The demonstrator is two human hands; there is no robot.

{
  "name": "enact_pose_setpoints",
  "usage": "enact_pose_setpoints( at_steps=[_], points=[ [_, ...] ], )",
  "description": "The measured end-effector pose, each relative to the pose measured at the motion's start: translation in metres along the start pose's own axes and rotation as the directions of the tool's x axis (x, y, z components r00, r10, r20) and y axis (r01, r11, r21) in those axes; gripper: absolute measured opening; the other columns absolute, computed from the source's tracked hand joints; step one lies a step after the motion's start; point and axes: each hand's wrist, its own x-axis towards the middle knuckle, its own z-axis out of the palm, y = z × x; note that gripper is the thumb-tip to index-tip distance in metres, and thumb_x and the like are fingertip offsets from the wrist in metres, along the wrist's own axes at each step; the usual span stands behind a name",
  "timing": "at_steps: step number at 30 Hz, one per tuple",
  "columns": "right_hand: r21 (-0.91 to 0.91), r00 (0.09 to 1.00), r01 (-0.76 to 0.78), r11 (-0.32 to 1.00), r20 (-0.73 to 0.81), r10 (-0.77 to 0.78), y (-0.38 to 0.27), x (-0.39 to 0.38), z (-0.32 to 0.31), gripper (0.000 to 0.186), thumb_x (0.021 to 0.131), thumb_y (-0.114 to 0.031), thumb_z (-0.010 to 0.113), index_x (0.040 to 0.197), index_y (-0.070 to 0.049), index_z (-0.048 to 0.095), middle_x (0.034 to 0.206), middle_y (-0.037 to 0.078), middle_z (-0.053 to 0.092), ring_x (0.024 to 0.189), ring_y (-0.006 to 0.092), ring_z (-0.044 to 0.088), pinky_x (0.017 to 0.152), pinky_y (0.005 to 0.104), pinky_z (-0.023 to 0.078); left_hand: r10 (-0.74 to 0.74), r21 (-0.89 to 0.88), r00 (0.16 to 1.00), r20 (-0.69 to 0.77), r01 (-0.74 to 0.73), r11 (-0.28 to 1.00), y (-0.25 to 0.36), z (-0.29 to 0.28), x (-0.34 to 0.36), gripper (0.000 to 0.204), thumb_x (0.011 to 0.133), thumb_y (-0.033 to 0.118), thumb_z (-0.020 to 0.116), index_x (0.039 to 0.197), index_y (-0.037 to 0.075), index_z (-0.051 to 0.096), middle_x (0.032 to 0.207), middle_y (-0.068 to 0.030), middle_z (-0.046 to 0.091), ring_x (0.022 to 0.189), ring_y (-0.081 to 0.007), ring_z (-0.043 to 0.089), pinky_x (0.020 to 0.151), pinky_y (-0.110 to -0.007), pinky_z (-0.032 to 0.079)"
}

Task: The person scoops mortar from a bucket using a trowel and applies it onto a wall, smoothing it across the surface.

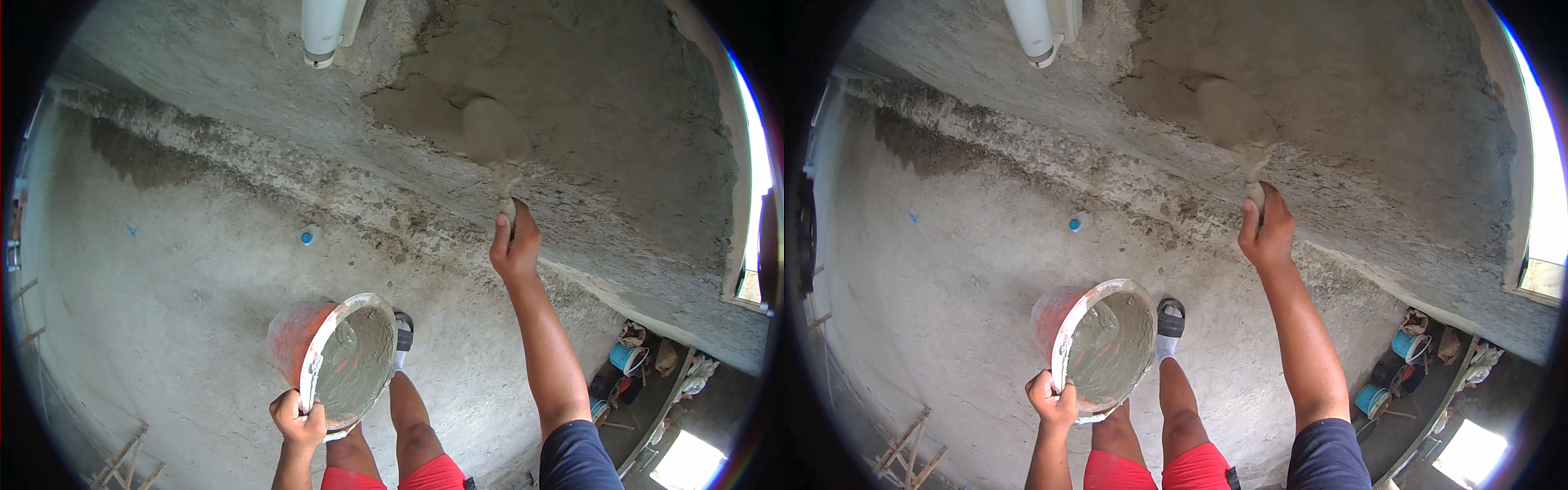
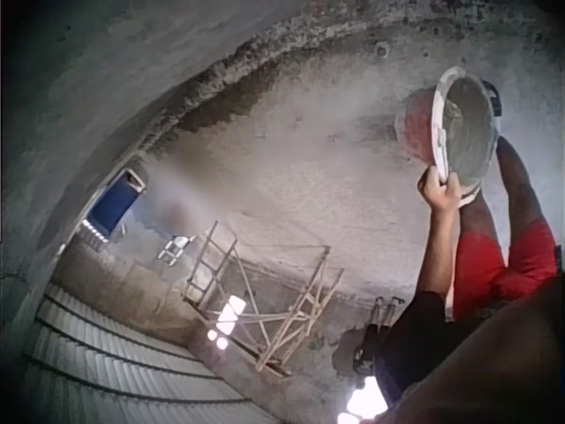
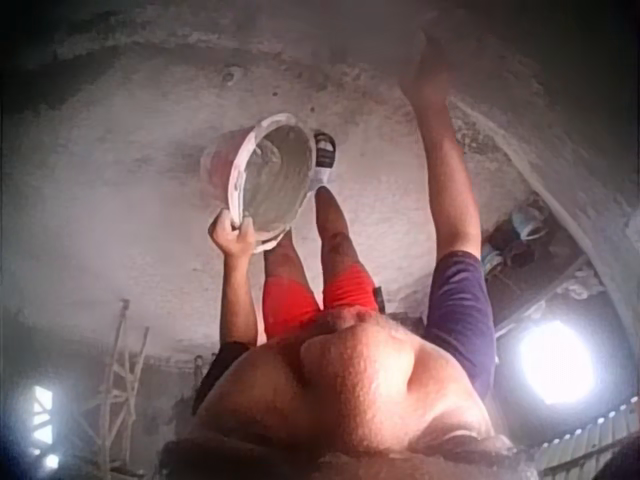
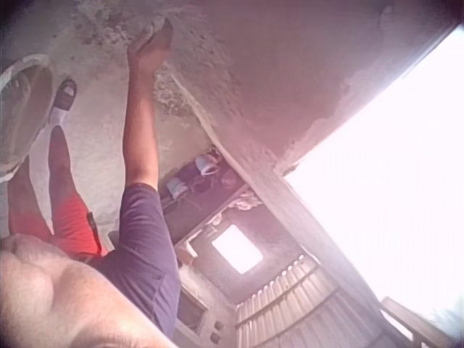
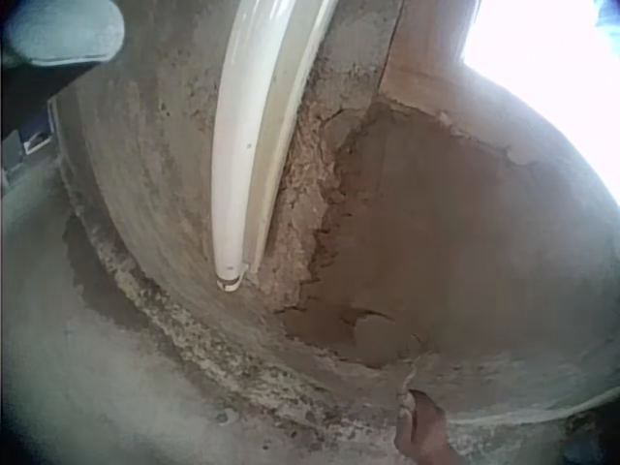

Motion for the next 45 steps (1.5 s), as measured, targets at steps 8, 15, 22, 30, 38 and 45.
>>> enact_pose_setpoints(
  at_steps=[8, 15, 22, 30, 38, 45],
  points=[
    [-0.340, 0.939, 0.022, 0.940, 0.330, 0.098, -0.002, -0.009, 0.043, 0.035, 0.093, -0.020, 0.065, 0.121, 0.000, 0.059, 0.100, 0.024, 0.068, 0.084, 0.0437, 0.068, 0.069, 0.0499, 0.055, -0.004, 0.021, 1.000, 0.006, 0.004, 1.000, -0.007, 0.007, -0.003, 0.024, 0.067, -0.003, 0.059, 0.060, 0.005, 0.037, 0.049, -0.0093, 0.041, 0.038, -0.0249, 0.040, 0.042, -0.037, 0.031],
    [-0.157, 0.985, 0.170, 0.973, 0.017, -0.169, -0.041, 0.009, 0.007, 0.037, 0.091, -0.025, 0.070, 0.119, -0.004, 0.058, 0.097, 0.017, 0.068, 0.076, 0.0376, 0.069, 0.060, 0.0438, 0.056, -0.043, -0.009, 0.999, 0.009, 0.043, 0.999, -0.001, -0.002, -0.002, 0.027, 0.068, -0.002, 0.061, 0.062, 0.006, 0.036, 0.051, -0.0066, 0.038, 0.042, -0.0192, 0.036, 0.045, -0.036, 0.027],
    [-0.366, 0.983, 0.144, 0.919, -0.057, -0.177, -0.005, 0.019, -0.004, 0.034, 0.092, -0.021, 0.068, 0.120, -0.003, 0.058, 0.098, 0.018, 0.067, 0.078, 0.0396, 0.068, 0.061, 0.0447, 0.056, -0.027, 0.003, 1.000, 0.015, 0.027, 1.000, 0.000, 0.005, 0.000, 0.024, 0.066, -0.002, 0.059, 0.061, 0.005, 0.037, 0.050, -0.0085, 0.040, 0.040, -0.0229, 0.039, 0.044, -0.036, 0.030],
    [-0.279, 0.999, 0.046, 0.959, 0.024, -0.041, 0.017, -0.054, -0.021, 0.036, 0.092, -0.016, 0.067, 0.121, 0.002, 0.056, 0.099, 0.024, 0.067, 0.080, 0.0437, 0.068, 0.064, 0.0458, 0.056, -0.050, -0.002, 0.999, -0.002, 0.050, 0.999, 0.001, 0.006, -0.001, 0.021, 0.065, -0.003, 0.057, 0.059, 0.004, 0.039, 0.049, -0.0108, 0.043, 0.038, -0.0278, 0.043, 0.042, -0.037, 0.033],
    [-0.226, 0.990, 0.134, 0.965, -0.010, -0.140, -0.046, 0.034, 0.017, 0.037, 0.092, -0.022, 0.068, 0.121, -0.002, 0.056, 0.097, 0.019, 0.067, 0.080, 0.0403, 0.069, 0.063, 0.0473, 0.056, -0.020, 0.036, 1.000, 0.021, 0.020, 0.999, -0.001, 0.004, -0.005, 0.022, 0.065, -0.002, 0.057, 0.059, 0.005, 0.037, 0.049, -0.0112, 0.043, 0.038, -0.0282, 0.045, 0.042, -0.037, 0.034],
    [-0.447, 0.974, 0.165, 0.879, 0.212, -0.075, 0.010, -0.003, 0.012, 0.038, 0.094, -0.031, 0.066, 0.121, -0.005, 0.057, 0.098, 0.015, 0.067, 0.076, 0.0378, 0.070, 0.060, 0.0459, 0.058, -0.043, 0.015, 0.999, 0.016, 0.042, 0.999, -0.002, 0.006, -0.009, 0.023, 0.066, -0.002, 0.058, 0.059, 0.005, 0.036, 0.049, -0.0107, 0.042, 0.038, -0.0276, 0.044, 0.042, -0.038, 0.033]
  ],
)
